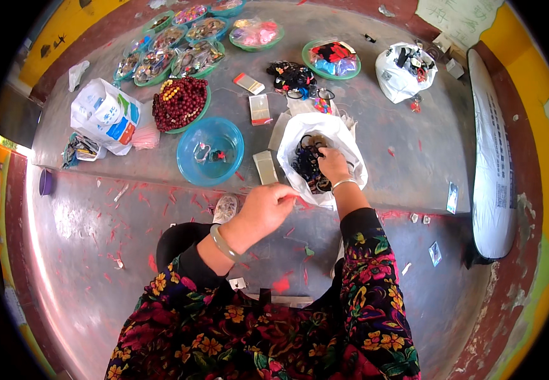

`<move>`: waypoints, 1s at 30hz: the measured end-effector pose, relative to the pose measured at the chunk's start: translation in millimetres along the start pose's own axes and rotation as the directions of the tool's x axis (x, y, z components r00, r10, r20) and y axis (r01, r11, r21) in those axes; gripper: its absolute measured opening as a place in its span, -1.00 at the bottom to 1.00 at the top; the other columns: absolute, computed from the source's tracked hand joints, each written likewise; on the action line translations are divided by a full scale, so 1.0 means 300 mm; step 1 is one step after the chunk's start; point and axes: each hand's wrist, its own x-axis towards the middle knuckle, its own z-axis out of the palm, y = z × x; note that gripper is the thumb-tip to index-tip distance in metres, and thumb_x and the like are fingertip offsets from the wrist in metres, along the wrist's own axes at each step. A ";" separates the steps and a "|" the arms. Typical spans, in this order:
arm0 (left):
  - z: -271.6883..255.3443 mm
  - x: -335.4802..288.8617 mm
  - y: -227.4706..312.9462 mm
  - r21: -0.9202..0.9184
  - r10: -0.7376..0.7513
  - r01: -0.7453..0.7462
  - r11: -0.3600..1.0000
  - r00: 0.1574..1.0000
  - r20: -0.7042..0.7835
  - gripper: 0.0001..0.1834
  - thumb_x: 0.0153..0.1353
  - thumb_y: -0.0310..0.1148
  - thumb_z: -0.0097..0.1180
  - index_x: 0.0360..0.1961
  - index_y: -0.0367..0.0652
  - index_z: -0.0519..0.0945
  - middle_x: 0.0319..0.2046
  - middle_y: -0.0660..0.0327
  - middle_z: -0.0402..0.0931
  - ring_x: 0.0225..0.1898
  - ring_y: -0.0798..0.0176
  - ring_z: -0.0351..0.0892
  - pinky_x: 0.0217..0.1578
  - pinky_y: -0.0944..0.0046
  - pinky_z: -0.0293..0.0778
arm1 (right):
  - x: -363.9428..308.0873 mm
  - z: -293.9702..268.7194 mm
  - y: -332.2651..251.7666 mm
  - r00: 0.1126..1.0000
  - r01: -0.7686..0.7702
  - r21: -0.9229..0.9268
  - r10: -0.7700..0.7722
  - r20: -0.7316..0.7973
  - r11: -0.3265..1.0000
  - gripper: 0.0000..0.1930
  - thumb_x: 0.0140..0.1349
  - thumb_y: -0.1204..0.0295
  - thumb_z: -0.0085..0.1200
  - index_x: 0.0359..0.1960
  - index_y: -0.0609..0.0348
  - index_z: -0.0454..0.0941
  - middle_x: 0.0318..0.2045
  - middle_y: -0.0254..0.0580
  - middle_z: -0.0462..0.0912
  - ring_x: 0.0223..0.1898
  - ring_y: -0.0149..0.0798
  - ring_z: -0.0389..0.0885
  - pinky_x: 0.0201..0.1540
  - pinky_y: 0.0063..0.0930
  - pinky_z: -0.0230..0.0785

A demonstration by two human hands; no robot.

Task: The person sits on the floor and assembles small keychains by hand. They pick up small black components from a white bag, attach them to red plastic pieces, and place the finished items into a blue bowl. Various crafting supplies, including beads and packaged items, are scattered on the floor around them.

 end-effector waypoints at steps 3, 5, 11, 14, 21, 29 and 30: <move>-0.010 -0.008 0.005 0.000 0.047 -0.047 0.999 0.999 0.019 -0.85 0.04 -0.45 0.07 -0.34 -0.23 0.58 -0.51 0.01 0.53 -0.52 0.07 0.54 -0.49 0.24 0.42 | 0.071 0.043 0.024 0.998 -0.024 -0.140 0.031 0.047 0.990 -0.62 0.06 0.30 -0.03 -0.04 -0.04 0.51 -0.06 0.09 0.51 -0.03 0.12 0.45 0.08 -0.21 0.27; -0.008 -0.012 0.012 0.022 0.063 -0.063 0.998 0.998 0.026 -0.85 0.04 -0.46 0.06 -0.34 -0.24 0.58 -0.51 0.01 0.53 -0.49 0.03 0.54 -0.47 0.21 0.42 | 0.131 0.074 0.057 0.990 -0.096 -0.218 0.115 0.079 0.971 -0.62 0.08 0.24 -0.03 -0.03 -0.09 0.50 -0.05 0.03 0.51 0.00 0.12 0.43 0.10 -0.17 0.24; -0.009 -0.006 -0.025 0.066 0.101 -0.102 0.993 0.995 0.028 -0.87 0.04 -0.49 0.04 -0.35 -0.25 0.55 -0.50 -0.01 0.53 -0.44 -0.06 0.53 -0.43 0.12 0.43 | 0.165 0.130 0.002 0.971 -0.184 -0.433 0.231 0.058 0.882 -0.63 0.14 0.10 -0.10 -0.03 -0.20 0.52 0.04 -0.22 0.46 0.11 0.04 0.33 0.11 -0.07 0.20; -0.006 0.000 -0.025 0.060 0.112 -0.113 0.992 0.994 0.017 -0.87 0.05 -0.48 0.04 -0.36 -0.25 0.55 -0.49 -0.02 0.52 -0.44 -0.07 0.52 -0.42 0.11 0.43 | 0.168 0.141 0.026 0.973 -0.204 -0.447 0.231 0.004 0.871 -0.67 0.16 0.11 -0.10 -0.08 -0.22 0.55 0.05 -0.27 0.44 0.10 0.00 0.33 0.07 -0.06 0.23; 0.011 0.003 -0.010 0.096 0.088 -0.093 0.991 0.995 0.055 -0.86 0.09 -0.43 0.00 -0.39 -0.25 0.55 -0.49 -0.02 0.52 -0.43 -0.08 0.52 -0.41 0.11 0.42 | 0.090 0.032 0.090 0.966 0.006 -0.097 -0.031 -0.258 0.995 -0.78 0.16 0.30 -0.06 -0.30 0.09 0.60 -0.23 -0.07 0.57 -0.19 0.04 0.51 -0.09 -0.24 0.35; -0.003 0.031 -0.031 -0.034 0.049 -0.046 0.998 0.993 0.112 -0.85 0.06 -0.41 0.05 -0.39 -0.23 0.61 -0.57 0.07 0.55 -0.52 0.19 0.55 -0.47 0.22 0.42 | -0.222 -0.330 -0.183 0.980 0.002 0.960 0.192 -0.058 0.278 -0.87 0.18 0.51 0.01 -0.33 0.35 0.54 -0.37 -0.25 0.57 -0.34 -0.40 0.52 -0.27 -0.58 0.40; -0.013 0.039 -0.033 -0.084 0.036 -0.025 0.996 0.990 0.135 -0.84 0.06 -0.41 0.07 -0.38 -0.23 0.62 -0.59 0.10 0.56 -0.54 0.28 0.55 -0.48 0.25 0.42 | -0.267 -0.360 -0.212 0.985 0.048 0.978 0.155 -0.080 0.203 -0.88 0.17 0.53 0.01 -0.31 0.33 0.53 -0.36 -0.24 0.58 -0.33 -0.40 0.52 -0.24 -0.59 0.40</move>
